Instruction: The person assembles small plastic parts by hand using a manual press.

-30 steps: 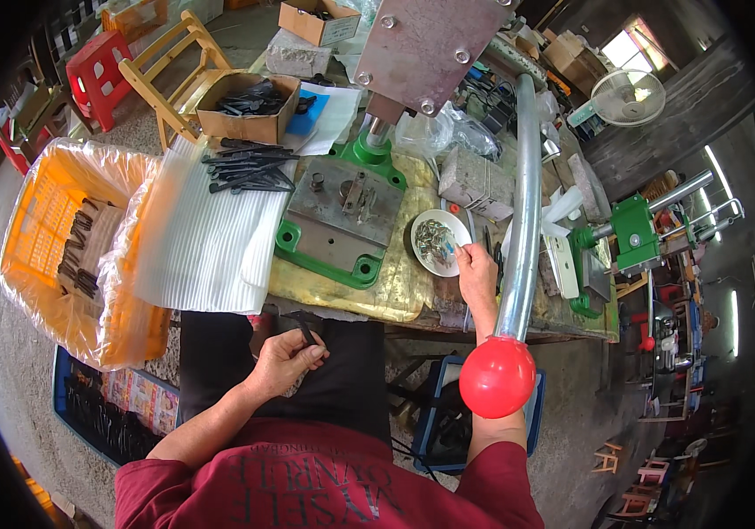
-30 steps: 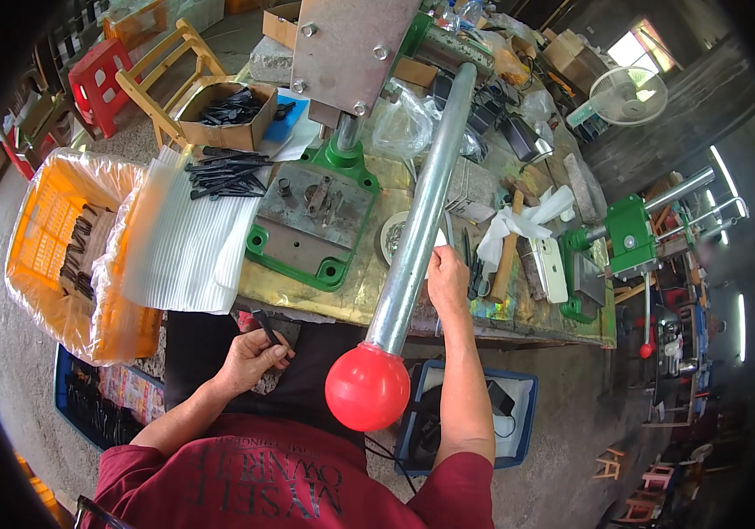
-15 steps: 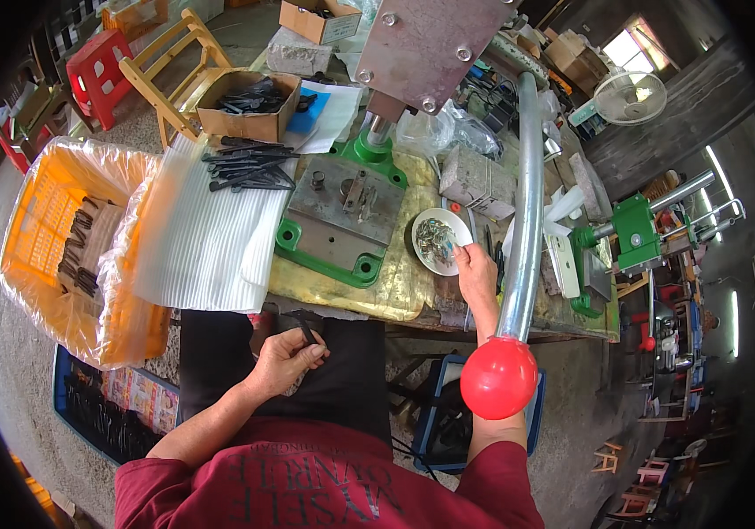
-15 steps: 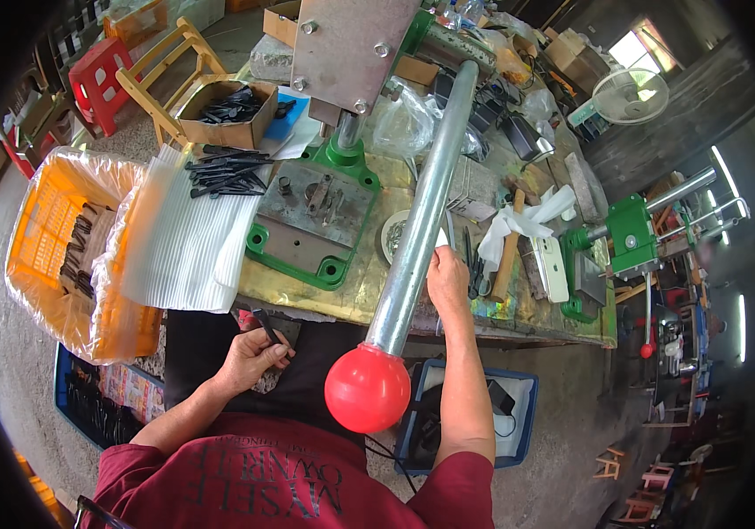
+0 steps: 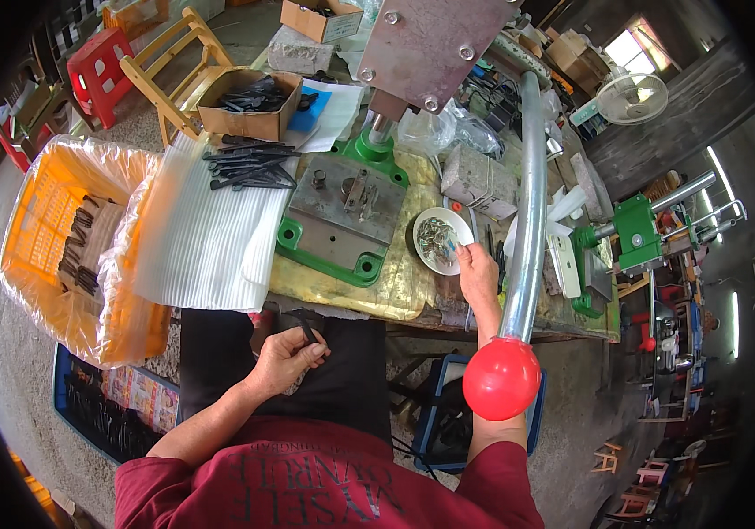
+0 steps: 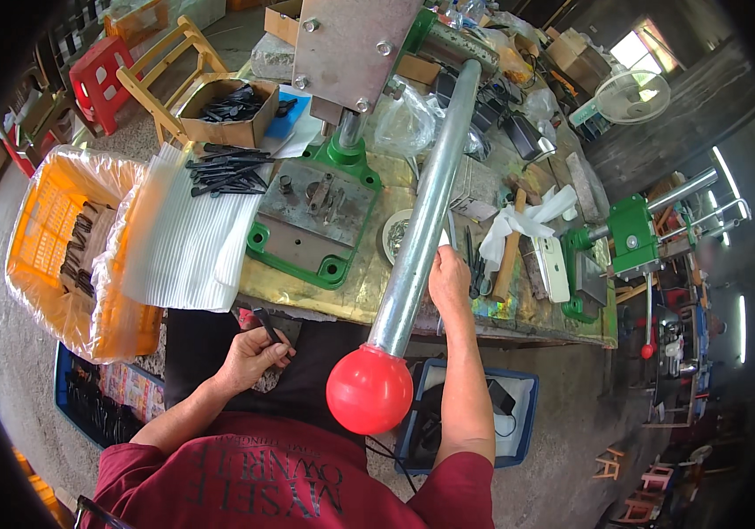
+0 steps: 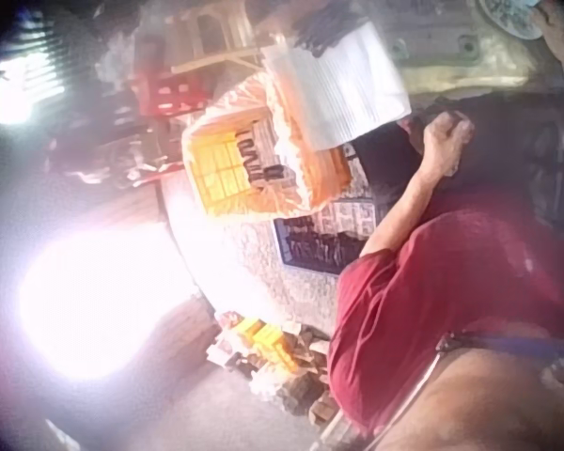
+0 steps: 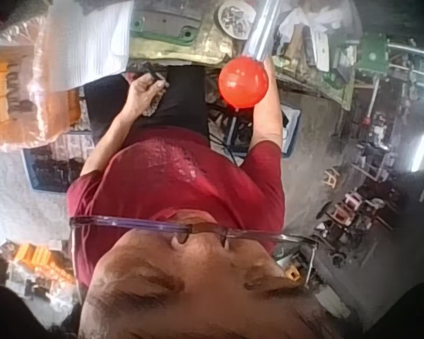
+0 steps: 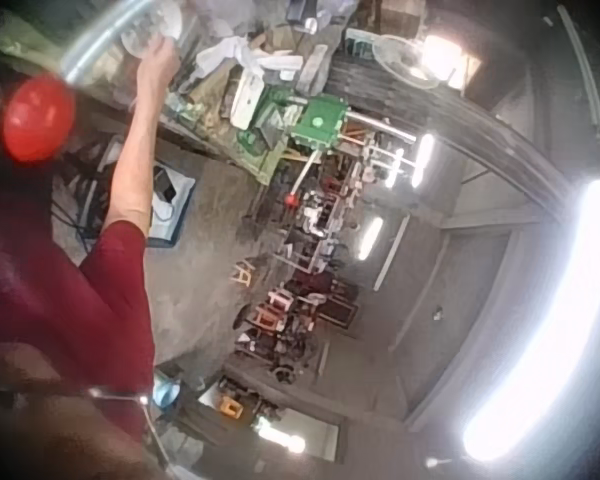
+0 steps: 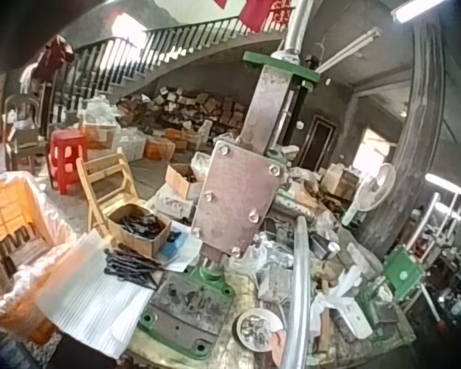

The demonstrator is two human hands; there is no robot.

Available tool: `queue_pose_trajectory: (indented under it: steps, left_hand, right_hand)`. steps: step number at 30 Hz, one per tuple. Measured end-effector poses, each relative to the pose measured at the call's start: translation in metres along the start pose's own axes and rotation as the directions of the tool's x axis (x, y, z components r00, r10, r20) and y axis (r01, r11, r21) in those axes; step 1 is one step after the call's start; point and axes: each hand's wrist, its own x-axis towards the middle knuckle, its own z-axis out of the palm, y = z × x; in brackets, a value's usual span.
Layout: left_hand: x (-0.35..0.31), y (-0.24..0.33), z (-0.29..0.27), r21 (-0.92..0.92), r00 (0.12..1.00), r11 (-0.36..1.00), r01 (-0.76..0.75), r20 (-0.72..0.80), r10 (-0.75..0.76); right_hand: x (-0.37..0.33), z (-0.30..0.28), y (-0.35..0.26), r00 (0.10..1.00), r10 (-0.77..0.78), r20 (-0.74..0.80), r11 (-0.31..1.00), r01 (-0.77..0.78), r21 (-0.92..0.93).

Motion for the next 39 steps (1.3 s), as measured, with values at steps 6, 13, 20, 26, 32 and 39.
queue_pose_trajectory:
  steps: [6, 13, 20, 26, 32, 39]
  left_hand:
    - [0.001, 0.006, -0.001, 0.009, 1.000, 1.000, -0.005, -0.019, 0.005]
    - [0.019, 0.025, 0.012, 0.139, 0.984, 0.979, -0.148, -0.081, 0.160]
    - [0.023, 0.030, 0.014, 0.141, 0.949, 0.952, -0.274, -0.124, 0.291]
    - [0.017, 0.030, 0.009, 0.255, 0.947, 0.927, -0.276, -0.094, 0.308]
    - [0.013, 0.038, 0.005, 0.442, 0.918, 0.840, -0.315, -0.081, 0.387]
    - [0.012, 0.035, -0.001, 0.446, 0.911, 0.826, -0.345, -0.052, 0.409]
  right_hand:
    - [-0.013, -0.020, -0.060, 0.959, 0.208, 0.194, 0.586, -0.281, 0.760]
    - [-0.062, -0.010, -0.120, 0.941, 0.166, 0.295, 0.389, -0.338, 0.857]
    - [-0.094, 0.019, -0.162, 0.921, 0.135, 0.367, 0.306, -0.391, 0.868]
    - [-0.101, 0.028, -0.172, 0.930, 0.123, 0.346, 0.362, -0.366, 0.857]
    - [-0.103, 0.029, -0.180, 0.934, 0.125, 0.335, 0.403, -0.357, 0.843]
    - [-0.104, 0.029, -0.182, 0.937, 0.099, 0.335, 0.460, -0.342, 0.820]
